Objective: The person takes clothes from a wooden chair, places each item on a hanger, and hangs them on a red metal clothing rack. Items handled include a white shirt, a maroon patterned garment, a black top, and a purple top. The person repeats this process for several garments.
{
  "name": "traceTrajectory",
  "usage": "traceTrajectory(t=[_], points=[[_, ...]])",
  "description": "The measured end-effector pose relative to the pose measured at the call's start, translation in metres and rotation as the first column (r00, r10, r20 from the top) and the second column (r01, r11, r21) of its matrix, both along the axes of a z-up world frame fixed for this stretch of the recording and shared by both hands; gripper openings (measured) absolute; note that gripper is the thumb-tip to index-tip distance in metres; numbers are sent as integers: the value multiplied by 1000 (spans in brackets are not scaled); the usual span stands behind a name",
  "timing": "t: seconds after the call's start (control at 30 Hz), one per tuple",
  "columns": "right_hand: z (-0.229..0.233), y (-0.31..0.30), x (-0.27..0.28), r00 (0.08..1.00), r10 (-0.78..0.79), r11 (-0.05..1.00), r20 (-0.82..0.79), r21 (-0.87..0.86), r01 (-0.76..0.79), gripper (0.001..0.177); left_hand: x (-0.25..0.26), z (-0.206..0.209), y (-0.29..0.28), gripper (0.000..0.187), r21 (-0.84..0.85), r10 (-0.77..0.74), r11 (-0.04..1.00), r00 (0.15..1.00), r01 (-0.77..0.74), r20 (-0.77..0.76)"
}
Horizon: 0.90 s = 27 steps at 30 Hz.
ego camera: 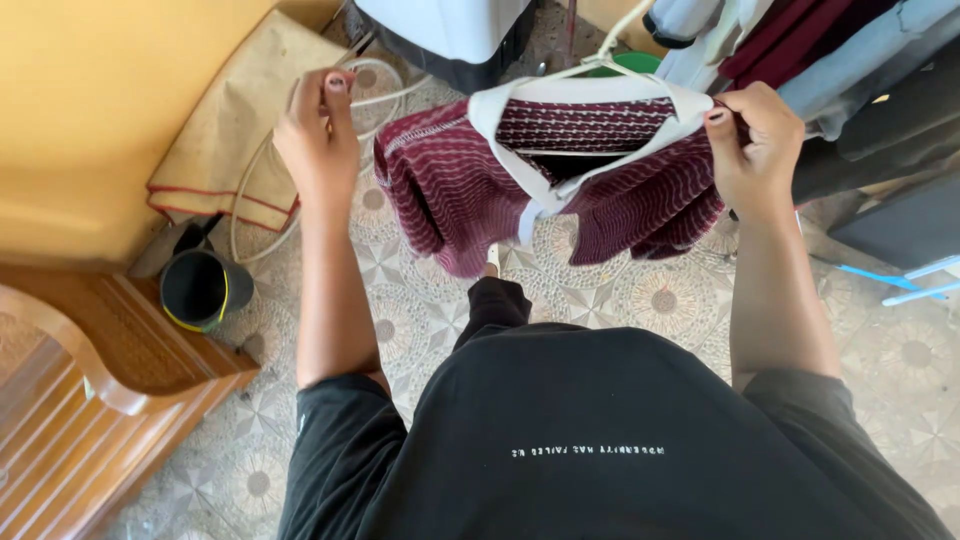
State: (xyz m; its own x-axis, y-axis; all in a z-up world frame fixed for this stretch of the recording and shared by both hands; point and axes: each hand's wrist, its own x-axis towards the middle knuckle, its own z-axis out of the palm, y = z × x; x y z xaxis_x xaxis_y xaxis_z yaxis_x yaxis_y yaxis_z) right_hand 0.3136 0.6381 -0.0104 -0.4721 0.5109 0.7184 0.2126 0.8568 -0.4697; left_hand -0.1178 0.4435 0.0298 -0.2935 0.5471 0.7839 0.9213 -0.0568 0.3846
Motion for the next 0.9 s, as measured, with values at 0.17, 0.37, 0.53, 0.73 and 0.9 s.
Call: traceTrajectory(t=[0.17, 0.37, 0.53, 0.73, 0.9], points=[[26, 24, -31, 998, -46, 999, 37, 15, 46, 52, 25, 16, 49, 31, -53, -239, 971, 945, 233, -224], [69, 68, -61, 975, -6, 998, 221, -63, 21, 44, -46, -3, 137, 31, -17, -385, 922, 911, 387, -146], [85, 118, -78, 952, 159, 928, 263, -368, -53, 34, -88, 5, 196, 37, 73, -628, 777, 778, 625, 28], [81, 134, -106, 993, -91, 715, 69, -690, 114, 27, -132, 0, 270, 48, 143, -613, 789, 755, 597, 232], [46, 127, -108, 945, 12, 910, 326, -395, 124, 15, -138, -1, 335, 47, 73, -677, 726, 691, 684, 252]])
